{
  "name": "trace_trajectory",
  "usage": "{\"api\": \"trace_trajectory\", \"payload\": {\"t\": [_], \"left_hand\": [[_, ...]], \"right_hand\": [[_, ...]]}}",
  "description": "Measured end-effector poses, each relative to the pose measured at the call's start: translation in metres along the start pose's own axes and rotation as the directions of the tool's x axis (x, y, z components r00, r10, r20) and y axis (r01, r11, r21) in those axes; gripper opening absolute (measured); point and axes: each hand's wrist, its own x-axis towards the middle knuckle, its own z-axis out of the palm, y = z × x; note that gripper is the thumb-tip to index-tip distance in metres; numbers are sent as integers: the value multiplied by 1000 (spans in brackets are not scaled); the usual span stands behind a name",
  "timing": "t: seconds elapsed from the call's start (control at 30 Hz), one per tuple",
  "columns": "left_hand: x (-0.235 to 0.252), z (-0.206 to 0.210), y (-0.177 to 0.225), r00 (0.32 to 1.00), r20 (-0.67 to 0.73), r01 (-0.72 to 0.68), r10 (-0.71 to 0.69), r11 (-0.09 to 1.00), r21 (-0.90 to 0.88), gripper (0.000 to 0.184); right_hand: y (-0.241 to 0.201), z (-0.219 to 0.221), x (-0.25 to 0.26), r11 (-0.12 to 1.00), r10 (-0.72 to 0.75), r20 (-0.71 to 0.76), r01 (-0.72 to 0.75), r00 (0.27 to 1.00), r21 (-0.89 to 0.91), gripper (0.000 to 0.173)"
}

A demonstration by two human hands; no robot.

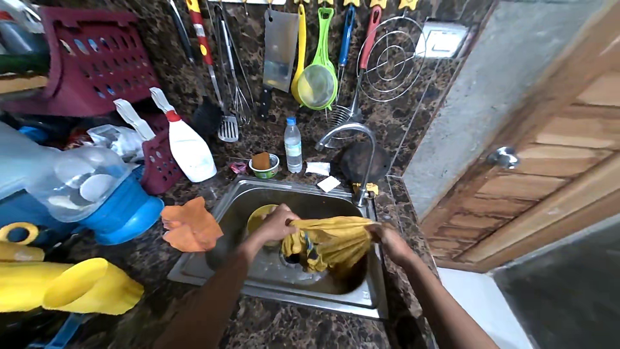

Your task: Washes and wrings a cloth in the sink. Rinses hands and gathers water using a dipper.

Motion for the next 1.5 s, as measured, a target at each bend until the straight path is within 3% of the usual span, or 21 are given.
{"api": "trace_trajectory", "payload": {"t": [0.1,0.2,0.27,0.37,0.4,0.47,0.53,0.6,0.63,0.7,0.77,0.87,0.93,1.07,1.13,1.2,1.27,1.3,1.37,1.43,1.5], "left_hand": [[2,21,10,990,-33,142,-139,984,108,28],[7,53,37,999,37,-11,20,971,-239,62],[10,81,42,996,86,23,24,864,-503,57],[18,115,27,988,118,148,-96,796,-586,34],[17,122,27,988,79,154,-133,770,-619,31],[15,131,42,965,-151,46,-213,709,-703,24],[9,140,72,857,-446,-183,-257,658,-730,29],[6,157,101,728,-656,-413,-200,635,-653,35],[5,166,112,670,-722,-482,-173,639,-600,34],[4,176,120,606,-775,-466,-177,710,-527,31],[8,166,110,650,-709,-297,-274,766,-569,22],[19,148,90,665,-585,-59,-464,748,-661,21],[13,150,96,664,-579,-74,-473,730,-680,19],[-7,146,109,738,-583,-177,-340,736,-654,20],[5,130,84,805,-493,-80,-331,762,-642,26],[21,112,59,846,-397,17,-355,763,-646,32],[28,96,52,895,-297,38,-332,721,-692,34],[26,89,54,924,-236,52,-300,712,-700,35],[19,80,54,985,-49,91,-163,748,-657,67],[12,76,46,988,150,101,-37,888,-449,109],[9,89,33,955,296,86,-10,966,-243,127]], "right_hand": [[-8,17,1,999,-51,168,50,984,14,31],[-24,42,5,994,-51,306,77,951,-71,29],[-30,50,5,995,-85,369,95,926,-10,25],[-39,39,-8,915,-179,285,53,942,399,34],[-38,34,-12,820,-172,218,17,961,572,44],[-22,31,-5,656,-62,127,-56,990,753,68],[1,46,4,718,94,44,-98,995,689,75],[1,69,-8,863,213,-46,-166,976,477,62],[-16,77,-21,906,286,-83,-241,955,347,50],[-18,85,-23,950,309,-66,-304,949,69,40],[18,103,-7,976,213,-148,-204,966,72,37],[19,124,-4,948,220,-201,-160,955,276,30],[17,121,-3,948,222,-206,-162,953,273,39],[10,107,-9,937,206,-151,-150,967,315,46],[-13,91,-24,871,235,54,-235,971,431,49],[-29,73,-36,732,153,201,-248,968,634,42],[-11,62,-27,529,33,197,-185,980,828,33],[5,63,-19,552,85,156,-177,984,815,28],[35,67,-7,727,236,246,-339,940,597,21],[42,69,0,814,274,384,-425,882,395,38],[23,69,-2,808,264,440,-446,858,385,60]]}}
